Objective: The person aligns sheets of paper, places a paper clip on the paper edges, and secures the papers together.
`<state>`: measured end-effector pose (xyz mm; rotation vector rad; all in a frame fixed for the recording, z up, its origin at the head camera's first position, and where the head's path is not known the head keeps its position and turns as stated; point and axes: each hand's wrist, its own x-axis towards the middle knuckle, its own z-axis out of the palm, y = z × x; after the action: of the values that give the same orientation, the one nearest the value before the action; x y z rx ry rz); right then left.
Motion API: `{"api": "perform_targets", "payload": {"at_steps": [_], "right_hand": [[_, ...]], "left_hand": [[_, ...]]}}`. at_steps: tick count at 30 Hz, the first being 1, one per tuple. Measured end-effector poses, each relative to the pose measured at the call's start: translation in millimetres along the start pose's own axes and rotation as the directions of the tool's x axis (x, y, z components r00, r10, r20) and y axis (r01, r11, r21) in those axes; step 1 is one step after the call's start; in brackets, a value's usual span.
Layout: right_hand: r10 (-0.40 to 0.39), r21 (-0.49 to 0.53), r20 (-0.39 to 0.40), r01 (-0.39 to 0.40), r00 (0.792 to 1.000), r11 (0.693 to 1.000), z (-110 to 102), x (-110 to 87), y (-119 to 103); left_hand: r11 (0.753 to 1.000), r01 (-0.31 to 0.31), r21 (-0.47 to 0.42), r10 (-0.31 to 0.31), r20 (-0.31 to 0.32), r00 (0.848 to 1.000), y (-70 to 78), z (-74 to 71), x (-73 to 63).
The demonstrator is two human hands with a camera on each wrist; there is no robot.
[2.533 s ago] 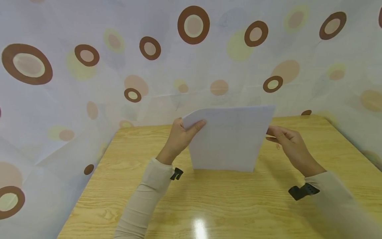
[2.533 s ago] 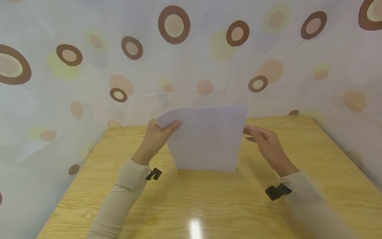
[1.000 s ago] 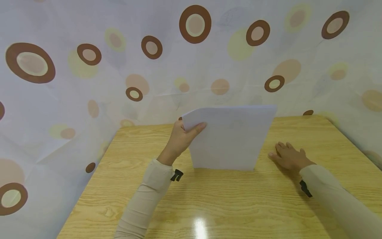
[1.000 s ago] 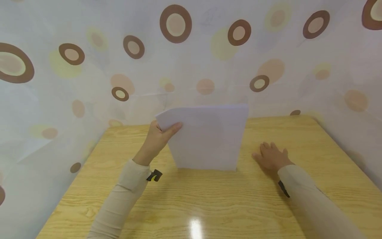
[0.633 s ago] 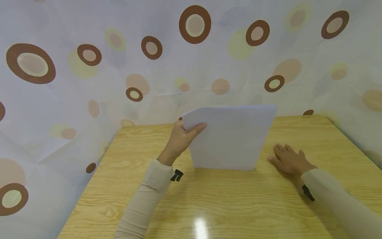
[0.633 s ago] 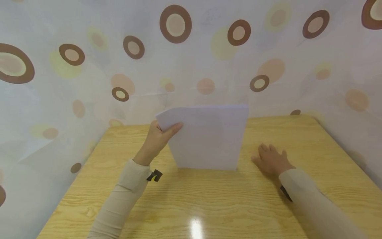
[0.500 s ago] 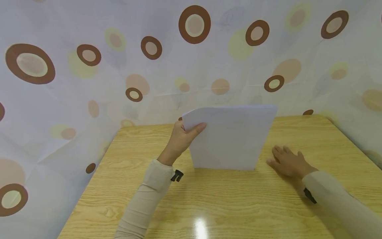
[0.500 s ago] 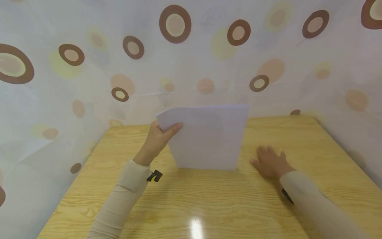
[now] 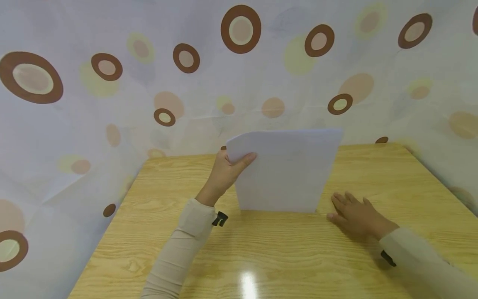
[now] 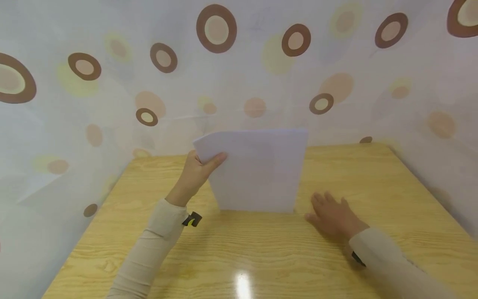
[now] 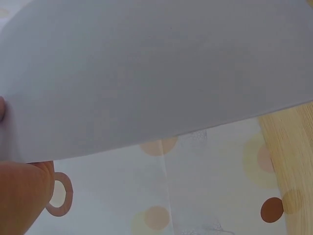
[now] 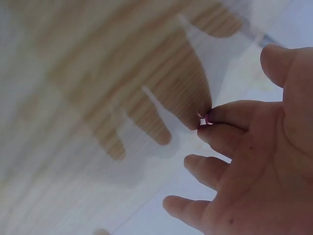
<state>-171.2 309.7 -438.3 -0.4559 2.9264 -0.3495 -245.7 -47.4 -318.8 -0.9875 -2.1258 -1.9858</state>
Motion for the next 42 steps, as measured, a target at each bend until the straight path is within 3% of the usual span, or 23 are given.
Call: {"api": "perform_targets", "payload": {"at_steps": [8,12,28,32,38,42], "right_hand": [[-0.089,-0.078,-0.003,0.089,0.996,0.993,1.4,-19.4,-14.6],[-0.131,-0.090,0.008,0.131,0.991,0.987,0.3,-29.7,-20.8],[-0.151,-0.103,-0.014,0.149,0.988,0.983,0.7,-39.4,-26.6],[-0.186,-0.091,-0.073,0.179,0.980,0.980,-0.7,-36.5,-25.9],[-0.185,-0.120,-0.245,0.160,0.952,0.980,-7.0,-29.6,-27.1],[-0.111,-0.052,-0.248,0.101,0.963,0.994,-12.6,-22.8,-24.2]], "left_hand": [[1.000,-0.030,0.009,0.030,0.010,0.999,1.3,-1.3,-1.5],[1.000,-0.016,0.007,0.016,0.008,1.000,0.0,-1.7,-1.5],[1.000,0.004,0.021,-0.004,-0.005,1.000,0.4,0.0,-1.4],[1.000,-0.004,0.023,0.004,-0.002,1.000,-0.9,0.3,-1.9],[1.000,-0.017,0.017,0.016,0.012,1.000,-2.4,-0.8,-1.5],[1.000,0.002,0.025,-0.002,0.019,1.000,-0.7,-4.6,-0.6]]}}
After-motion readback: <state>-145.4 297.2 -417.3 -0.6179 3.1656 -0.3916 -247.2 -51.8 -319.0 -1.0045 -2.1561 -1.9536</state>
